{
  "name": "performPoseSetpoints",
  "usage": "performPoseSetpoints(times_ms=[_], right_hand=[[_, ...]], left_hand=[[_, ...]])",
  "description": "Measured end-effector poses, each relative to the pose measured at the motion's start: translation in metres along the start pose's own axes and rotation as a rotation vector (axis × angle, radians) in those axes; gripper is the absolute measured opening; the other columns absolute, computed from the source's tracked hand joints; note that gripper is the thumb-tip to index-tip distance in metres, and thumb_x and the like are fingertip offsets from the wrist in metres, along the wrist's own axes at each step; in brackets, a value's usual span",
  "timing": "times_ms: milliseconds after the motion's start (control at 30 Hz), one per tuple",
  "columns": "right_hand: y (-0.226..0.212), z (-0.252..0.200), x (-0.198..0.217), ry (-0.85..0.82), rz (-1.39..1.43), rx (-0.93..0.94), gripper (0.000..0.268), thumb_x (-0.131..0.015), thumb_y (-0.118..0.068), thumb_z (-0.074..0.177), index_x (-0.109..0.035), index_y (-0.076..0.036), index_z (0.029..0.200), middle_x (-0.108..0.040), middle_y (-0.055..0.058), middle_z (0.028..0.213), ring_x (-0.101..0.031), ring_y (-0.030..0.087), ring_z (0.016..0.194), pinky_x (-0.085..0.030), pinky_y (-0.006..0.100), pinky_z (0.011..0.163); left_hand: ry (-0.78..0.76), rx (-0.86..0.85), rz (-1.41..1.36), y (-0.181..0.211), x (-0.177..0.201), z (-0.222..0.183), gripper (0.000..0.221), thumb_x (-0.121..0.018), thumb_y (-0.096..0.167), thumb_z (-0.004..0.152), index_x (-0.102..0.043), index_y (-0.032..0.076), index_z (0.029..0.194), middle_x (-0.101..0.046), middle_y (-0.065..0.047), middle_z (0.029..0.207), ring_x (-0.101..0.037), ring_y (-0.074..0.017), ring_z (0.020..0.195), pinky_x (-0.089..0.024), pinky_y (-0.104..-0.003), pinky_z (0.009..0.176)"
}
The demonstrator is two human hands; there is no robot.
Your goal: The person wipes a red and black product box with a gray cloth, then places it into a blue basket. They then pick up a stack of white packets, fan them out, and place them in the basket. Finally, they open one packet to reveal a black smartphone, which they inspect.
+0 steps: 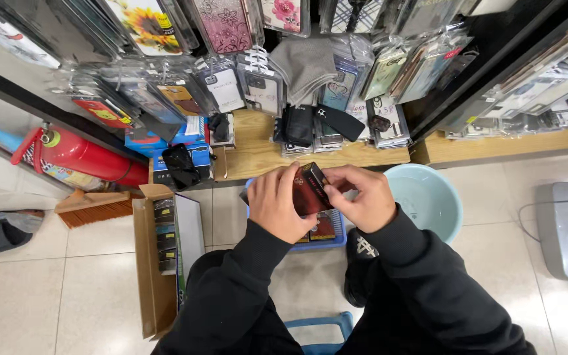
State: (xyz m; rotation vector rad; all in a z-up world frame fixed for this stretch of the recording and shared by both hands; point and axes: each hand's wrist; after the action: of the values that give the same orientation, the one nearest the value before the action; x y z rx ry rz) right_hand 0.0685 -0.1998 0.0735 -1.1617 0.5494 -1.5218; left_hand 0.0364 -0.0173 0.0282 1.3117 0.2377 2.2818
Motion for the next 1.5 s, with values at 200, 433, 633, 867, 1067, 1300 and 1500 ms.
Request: performPoseSetpoints(times_ms=[200, 433, 633, 867, 1067, 1300, 1500], right_hand=[[-0.011, 0.007, 0.001, -0.08, 0.031, 0.076, 0.01, -0.078, -0.006, 0.075, -0.072, -0.007, 0.084, -0.069, 0.006, 0.072, -0.068, 0.021, 0.065, -0.056, 0.033, 0.062], [0.002, 0.007, -0.004, -0.032, 0.202, -0.186, 0.016, -0.066, -0.005, 0.083, -0.077, -0.006, 0.095, -0.064, 0.002, 0.065, -0.053, 0.008, 0.064, -0.048, 0.026, 0.058], [-0.009, 0.005, -0.009, 0.072, 0.292, -0.219, 0.022, -0.062, -0.004, 0.089, -0.074, -0.002, 0.108, -0.063, 0.003, 0.067, -0.05, 0.006, 0.065, -0.043, 0.021, 0.058], [0.004, -0.002, -0.016, 0.084, 0.149, 0.074, 0.034, -0.087, -0.008, 0.07, -0.076, -0.005, 0.102, -0.068, 0.006, 0.071, -0.063, 0.013, 0.064, -0.049, 0.024, 0.06], [0.02, -0.012, -0.014, 0.129, 0.514, -0.276, 0.028, -0.068, 0.0, 0.084, -0.069, 0.003, 0.112, -0.065, 0.004, 0.07, -0.055, 0.003, 0.064, -0.048, 0.018, 0.056], [0.003, -0.013, -0.017, 0.137, 0.599, -0.252, 0.016, -0.065, 0.004, 0.085, -0.07, 0.007, 0.1, -0.056, 0.006, 0.059, -0.047, 0.005, 0.051, -0.038, 0.017, 0.048], [-0.015, -0.011, -0.009, -0.199, 0.178, 0.066, 0.031, -0.047, -0.001, 0.09, -0.075, -0.004, 0.103, -0.064, 0.014, 0.088, -0.056, 0.022, 0.074, -0.048, 0.037, 0.071]], left_hand=[[0.041, -0.034, 0.017, -0.005, 0.006, -0.002, 0.102, -0.083, 0.025, 0.038, -0.052, 0.013, 0.135, -0.053, -0.007, 0.114, -0.054, -0.03, 0.105, -0.039, -0.051, 0.094], [-0.051, 0.021, -0.197, -0.006, 0.022, 0.004, 0.105, -0.086, 0.022, 0.04, -0.049, 0.008, 0.137, -0.053, -0.013, 0.12, -0.057, -0.0366, 0.11, -0.043, -0.053, 0.094], [-0.105, 0.096, -0.379, -0.003, 0.031, 0.005, 0.105, -0.088, 0.021, 0.046, -0.045, 0.004, 0.14, -0.05, -0.016, 0.125, -0.058, -0.0419, 0.112, -0.046, -0.054, 0.094], [-0.06, 0.088, -0.356, -0.006, 0.03, 0.002, 0.111, -0.089, 0.021, 0.047, -0.04, 0.003, 0.145, -0.048, -0.019, 0.123, -0.058, -0.0448, 0.111, -0.049, -0.054, 0.092], [-0.013, -0.095, -0.425, -0.012, 0.023, -0.002, 0.1, -0.089, 0.016, 0.055, -0.037, 0.01, 0.14, -0.046, -0.021, 0.131, -0.057, -0.0427, 0.117, -0.049, -0.053, 0.097], [-0.031, -0.152, -0.374, -0.015, 0.021, -0.009, 0.084, -0.087, 0.021, 0.055, -0.044, 0.017, 0.128, -0.042, -0.019, 0.135, -0.057, -0.0426, 0.118, -0.051, -0.049, 0.095], [-0.013, -0.009, -0.307, -0.017, 0.027, -0.006, 0.104, -0.088, 0.02, 0.052, -0.039, 0.014, 0.143, -0.046, -0.019, 0.132, -0.057, -0.0425, 0.117, -0.053, -0.049, 0.093]])
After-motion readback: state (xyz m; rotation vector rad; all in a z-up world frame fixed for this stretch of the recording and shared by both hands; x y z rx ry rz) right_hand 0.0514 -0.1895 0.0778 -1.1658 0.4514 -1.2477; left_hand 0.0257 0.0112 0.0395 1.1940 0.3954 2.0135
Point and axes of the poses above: each hand's wrist, its own z-axis towards the middle knuckle, its own x-axis out of the back of the hand, y = z × x
